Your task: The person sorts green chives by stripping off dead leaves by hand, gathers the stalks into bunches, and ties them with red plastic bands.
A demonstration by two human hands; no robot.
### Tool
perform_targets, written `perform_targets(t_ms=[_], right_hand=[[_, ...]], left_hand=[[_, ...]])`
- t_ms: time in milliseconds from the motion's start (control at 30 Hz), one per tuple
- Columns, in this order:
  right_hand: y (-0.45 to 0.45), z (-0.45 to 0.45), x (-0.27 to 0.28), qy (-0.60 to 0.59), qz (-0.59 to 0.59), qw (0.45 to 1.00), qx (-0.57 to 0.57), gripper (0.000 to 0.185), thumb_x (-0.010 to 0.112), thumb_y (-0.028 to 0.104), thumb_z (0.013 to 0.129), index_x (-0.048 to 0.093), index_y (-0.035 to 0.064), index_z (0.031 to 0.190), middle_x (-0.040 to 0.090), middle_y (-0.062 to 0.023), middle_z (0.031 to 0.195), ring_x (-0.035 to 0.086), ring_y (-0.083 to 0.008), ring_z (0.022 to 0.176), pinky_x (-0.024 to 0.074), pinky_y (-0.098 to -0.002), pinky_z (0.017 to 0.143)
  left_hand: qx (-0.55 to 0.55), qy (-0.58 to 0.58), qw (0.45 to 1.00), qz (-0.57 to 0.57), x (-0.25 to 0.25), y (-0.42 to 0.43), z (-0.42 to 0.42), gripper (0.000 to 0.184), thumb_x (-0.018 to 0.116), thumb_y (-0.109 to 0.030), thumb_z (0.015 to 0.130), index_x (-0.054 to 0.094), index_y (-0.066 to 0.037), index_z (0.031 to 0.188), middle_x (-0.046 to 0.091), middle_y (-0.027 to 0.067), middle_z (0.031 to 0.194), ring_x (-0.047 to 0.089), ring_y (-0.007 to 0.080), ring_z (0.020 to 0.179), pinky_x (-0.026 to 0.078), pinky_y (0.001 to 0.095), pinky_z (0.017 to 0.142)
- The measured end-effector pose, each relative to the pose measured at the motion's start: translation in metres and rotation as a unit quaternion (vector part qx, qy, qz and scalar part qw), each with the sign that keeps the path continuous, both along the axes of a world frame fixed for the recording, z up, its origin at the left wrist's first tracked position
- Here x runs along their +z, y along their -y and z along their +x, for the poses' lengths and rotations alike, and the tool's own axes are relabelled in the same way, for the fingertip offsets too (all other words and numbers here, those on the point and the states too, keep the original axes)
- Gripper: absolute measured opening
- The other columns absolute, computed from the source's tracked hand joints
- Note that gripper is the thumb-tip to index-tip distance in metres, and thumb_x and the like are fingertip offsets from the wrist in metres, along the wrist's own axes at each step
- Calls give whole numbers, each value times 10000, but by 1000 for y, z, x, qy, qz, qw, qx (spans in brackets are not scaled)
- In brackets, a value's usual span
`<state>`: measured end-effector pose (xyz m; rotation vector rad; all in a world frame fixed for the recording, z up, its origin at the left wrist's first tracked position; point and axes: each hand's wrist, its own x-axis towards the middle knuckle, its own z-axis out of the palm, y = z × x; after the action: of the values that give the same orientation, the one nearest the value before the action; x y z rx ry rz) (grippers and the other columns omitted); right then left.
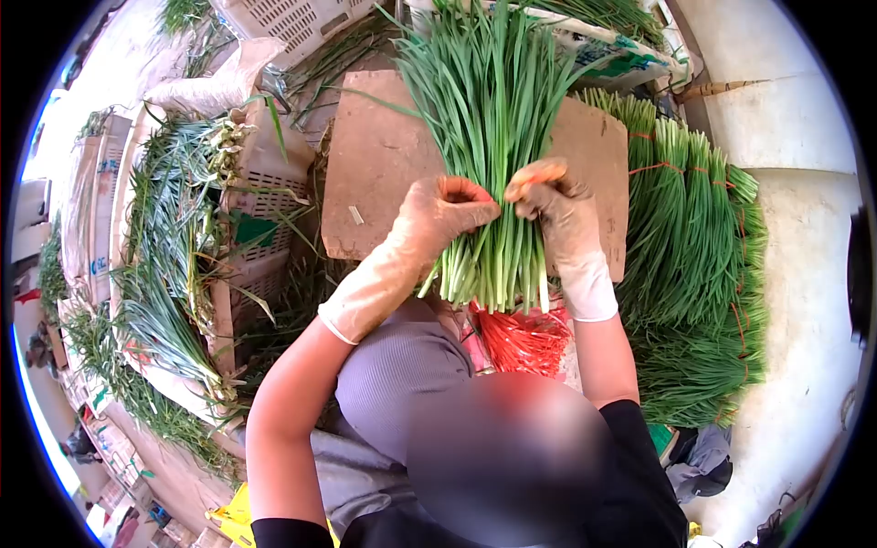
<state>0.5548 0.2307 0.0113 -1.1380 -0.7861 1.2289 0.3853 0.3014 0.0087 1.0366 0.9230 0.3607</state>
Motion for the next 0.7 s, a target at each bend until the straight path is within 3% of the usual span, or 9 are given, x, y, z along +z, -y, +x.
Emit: perform_targets(t_ms=[100,167,233,300,367,433,467,567,700], right_hand=[[-10,-12,9,109,-33,990,82,95,651,79,805,640,28,885,642,-29,800,560,-67,685,441,-204,592],[-13,-18,14,105,-84,987,89,75,646,57,804,647,23,871,642,-13,798,537,-52,669,439,-202,595],[-15,-23,11,138,-99,984,59,82,643,55,803,644,27,880,639,-6,791,532,-47,657,437,-198,595],[-15,-22,12,206,-94,972,68,95,644,62,802,637,29,891,619,4,754,510,-45,633,426,-201,585],[-13,-21,11,222,-80,967,93,98,636,62,804,632,31,897,588,11,715,486,-50,610,417,-207,577],[-14,-23,16,241,-82,962,98,89,619,49,807,625,26,893,571,10,706,472,-52,605,407,-209,572],[-15,-22,14,241,-75,961,115,115,612,42,809,619,27,923,573,6,713,479,-52,617,413,-206,586],[-18,-21,18,234,-81,960,129,217,595,25,813,597,39,1029,577,0,729,492,-53,642,424,-200,621],[-19,-25,22,209,-63,968,128,448,581,-5,809,509,83,1242,592,-7,775,502,-56,669,435,-195,681]], left_hand=[[-3,9,1000,8,-2,-2,-6,194,705,-113,732,643,13,866,621,29,781,550,86,709,430,214,670],[-88,-36,992,88,2,-7,-17,216,704,-114,725,648,12,891,622,29,788,550,103,724,423,234,709],[-80,-78,989,98,14,-9,-28,146,694,-108,726,642,-5,817,620,33,815,549,121,762,411,253,749],[-5,-59,964,260,7,-7,-37,96,688,-89,700,625,-23,731,615,39,816,526,77,725,426,225,654],[22,-13,979,205,-1,-3,-38,87,684,-77,711,619,-33,748,625,57,877,546,92,762,430,220,695],[66,113,991,-8,-4,-4,-34,120,693,-67,722,610,-33,802,636,58,895,569,107,805,435,217,755],[57,123,990,-45,-7,-7,-34,88,642,-35,764,591,-28,835,628,73,929,574,147,849,435,264,824],[50,151,986,-41,-17,-9,-30,47,621,-13,785,590,-32,815,630,85,940,577,144,860,437,257,827],[103,171,976,-86,-22,-8,-28,150,601,-6,812,522,-27,937,634,115,897,608,161,803,474,275,784]])
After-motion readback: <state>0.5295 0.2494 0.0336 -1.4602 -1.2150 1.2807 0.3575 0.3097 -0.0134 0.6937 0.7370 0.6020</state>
